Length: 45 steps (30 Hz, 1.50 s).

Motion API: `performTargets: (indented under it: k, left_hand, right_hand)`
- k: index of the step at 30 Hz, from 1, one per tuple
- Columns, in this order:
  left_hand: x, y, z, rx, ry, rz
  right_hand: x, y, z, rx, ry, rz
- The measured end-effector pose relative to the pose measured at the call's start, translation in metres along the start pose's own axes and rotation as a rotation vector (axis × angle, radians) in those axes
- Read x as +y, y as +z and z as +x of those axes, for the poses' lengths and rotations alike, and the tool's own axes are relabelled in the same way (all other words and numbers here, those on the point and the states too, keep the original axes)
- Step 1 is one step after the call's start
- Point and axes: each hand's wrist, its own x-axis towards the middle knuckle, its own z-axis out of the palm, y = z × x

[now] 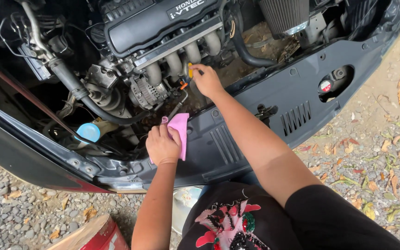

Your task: Cleaning a car engine bay using a small brush and a cloth for detailed scrubbing

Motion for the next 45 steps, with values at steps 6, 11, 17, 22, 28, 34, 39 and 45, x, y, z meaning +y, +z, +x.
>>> performTargets:
  k: [6, 11, 17, 22, 28, 34, 39, 45]
  left_hand:
    - [0.003, -0.004, 0.002, -0.002, -0.001, 0.006]
    - [0.001, 0.0, 0.002, -0.008, -0.005, 0.014]
    - [0.0, -0.002, 0.003, -0.01, 0.011, 0.013]
    - [0.004, -0.009, 0.004, -0.007, 0.018, 0.009]
    - [0.0, -0.002, 0.001, -0.001, 0.018, -0.011]
    - [0.002, -0.004, 0.005, 0.007, 0.023, -0.007]
    - [0.004, -0.01, 0.008, -0.012, 0.027, -0.009]
    - [0.002, -0.007, 0.007, -0.004, 0.03, -0.011]
  right_hand:
    - [-0.042, -0.039, -0.047, -0.159, 0.348, -0.251]
    - [-0.054, -0.067, -0.058, 0.001, 0.384, -0.315]
    - [-0.031, -0.09, -0.071, 0.357, -0.304, 0.069]
    - [-0.029, -0.08, -0.053, 0.303, -0.456, 0.089]
    - [0.009, -0.05, -0.013, 0.219, 0.004, 0.206]
    - [0.026, -0.022, 0.012, 0.25, 0.33, 0.507]
    - [-0.012, -0.035, -0.004, 0.248, 0.655, 0.122]
    - [-0.009, -0.103, -0.016, 0.233, 0.538, -0.002]
